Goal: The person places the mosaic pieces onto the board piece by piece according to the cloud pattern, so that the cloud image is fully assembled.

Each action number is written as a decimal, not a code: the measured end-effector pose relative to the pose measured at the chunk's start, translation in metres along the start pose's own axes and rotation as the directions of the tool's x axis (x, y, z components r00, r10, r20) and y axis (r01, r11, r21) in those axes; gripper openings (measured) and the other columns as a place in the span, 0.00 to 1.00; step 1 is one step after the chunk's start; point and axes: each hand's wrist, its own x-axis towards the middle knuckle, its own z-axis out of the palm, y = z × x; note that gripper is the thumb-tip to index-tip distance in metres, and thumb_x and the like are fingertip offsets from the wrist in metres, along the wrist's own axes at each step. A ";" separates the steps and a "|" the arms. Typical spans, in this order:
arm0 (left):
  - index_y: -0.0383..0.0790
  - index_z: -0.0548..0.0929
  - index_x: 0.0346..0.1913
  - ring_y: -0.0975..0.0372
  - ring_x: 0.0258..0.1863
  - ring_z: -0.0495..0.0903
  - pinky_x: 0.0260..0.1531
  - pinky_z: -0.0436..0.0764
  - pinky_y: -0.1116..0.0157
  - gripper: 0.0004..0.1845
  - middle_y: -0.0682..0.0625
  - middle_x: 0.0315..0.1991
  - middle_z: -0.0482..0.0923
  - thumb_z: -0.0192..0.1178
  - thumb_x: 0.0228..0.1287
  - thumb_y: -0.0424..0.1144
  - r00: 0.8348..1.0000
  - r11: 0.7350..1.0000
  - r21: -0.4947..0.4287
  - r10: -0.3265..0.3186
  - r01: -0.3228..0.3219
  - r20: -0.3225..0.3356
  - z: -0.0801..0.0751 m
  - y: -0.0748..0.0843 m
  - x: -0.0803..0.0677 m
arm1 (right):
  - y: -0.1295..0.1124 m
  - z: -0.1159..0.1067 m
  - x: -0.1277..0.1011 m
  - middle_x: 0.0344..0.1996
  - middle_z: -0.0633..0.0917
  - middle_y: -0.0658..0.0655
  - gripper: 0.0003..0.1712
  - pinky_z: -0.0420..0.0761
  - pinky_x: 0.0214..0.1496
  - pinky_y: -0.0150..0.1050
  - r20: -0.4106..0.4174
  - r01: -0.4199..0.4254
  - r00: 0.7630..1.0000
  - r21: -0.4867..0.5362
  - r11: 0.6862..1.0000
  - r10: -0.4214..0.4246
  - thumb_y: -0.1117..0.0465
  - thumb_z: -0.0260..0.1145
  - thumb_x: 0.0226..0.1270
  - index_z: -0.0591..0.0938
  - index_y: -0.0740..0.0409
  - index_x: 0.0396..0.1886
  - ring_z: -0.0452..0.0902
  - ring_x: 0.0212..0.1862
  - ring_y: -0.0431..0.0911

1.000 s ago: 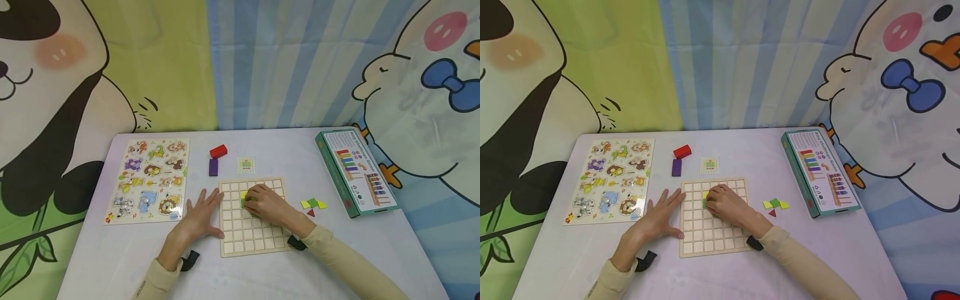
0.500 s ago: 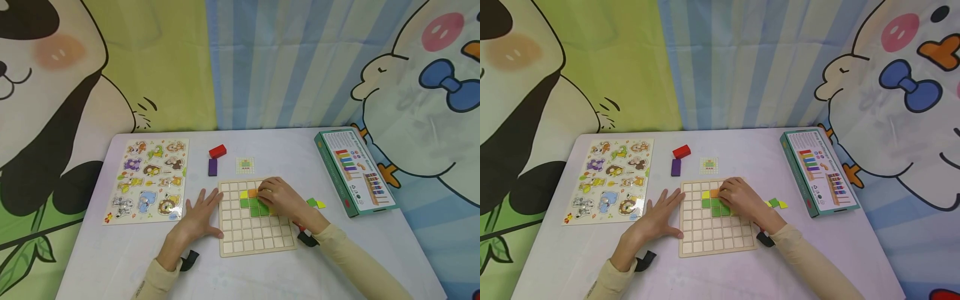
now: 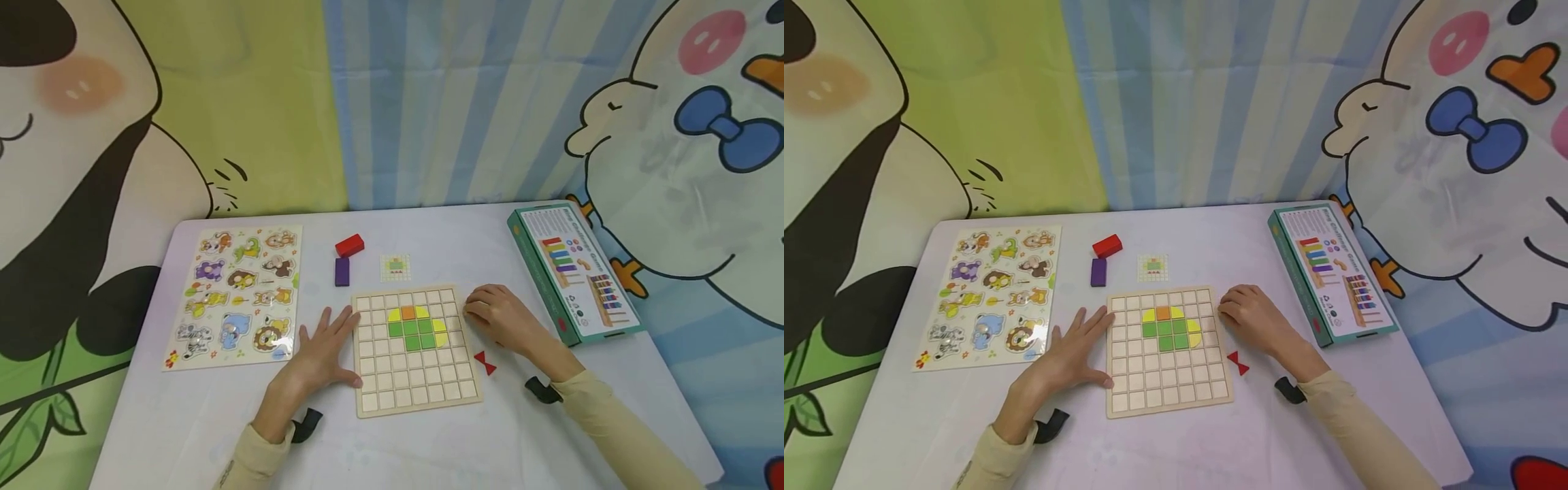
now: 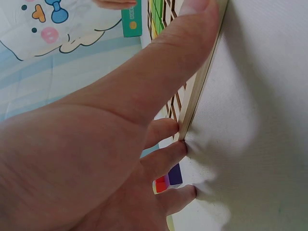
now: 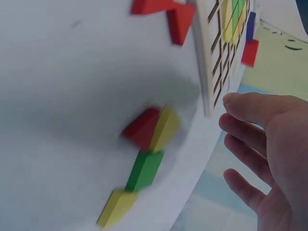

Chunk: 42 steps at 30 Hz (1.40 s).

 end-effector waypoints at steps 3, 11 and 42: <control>0.45 0.55 0.81 0.41 0.82 0.36 0.68 0.37 0.23 0.68 0.47 0.84 0.44 0.85 0.35 0.49 1.000 1.000 -0.003 -0.002 0.002 -0.005 -0.001 0.000 0.000 | 0.009 -0.007 -0.012 0.39 0.89 0.56 0.11 0.81 0.57 0.54 0.008 -0.033 0.999 -0.015 0.999 0.033 0.67 0.79 0.54 0.90 0.61 0.38 0.83 0.48 0.55; 0.45 0.56 0.81 0.40 0.82 0.36 0.67 0.37 0.23 0.68 0.46 0.84 0.45 0.85 0.35 0.48 1.000 1.000 -0.002 -0.011 0.011 -0.019 -0.004 0.000 -0.002 | 0.021 -0.019 -0.038 0.40 0.89 0.55 0.12 0.81 0.59 0.53 0.070 -0.149 0.986 -0.071 0.986 0.154 0.67 0.80 0.53 0.90 0.59 0.39 0.82 0.49 0.53; 0.46 0.57 0.81 0.40 0.82 0.36 0.67 0.36 0.23 0.68 0.46 0.83 0.46 0.85 0.33 0.47 1.000 1.000 -0.016 -0.003 0.003 -0.020 0.000 0.000 0.000 | 0.025 -0.015 -0.063 0.39 0.89 0.55 0.15 0.84 0.51 0.50 0.072 -0.157 0.984 -0.071 0.985 0.162 0.64 0.81 0.52 0.89 0.60 0.40 0.83 0.46 0.51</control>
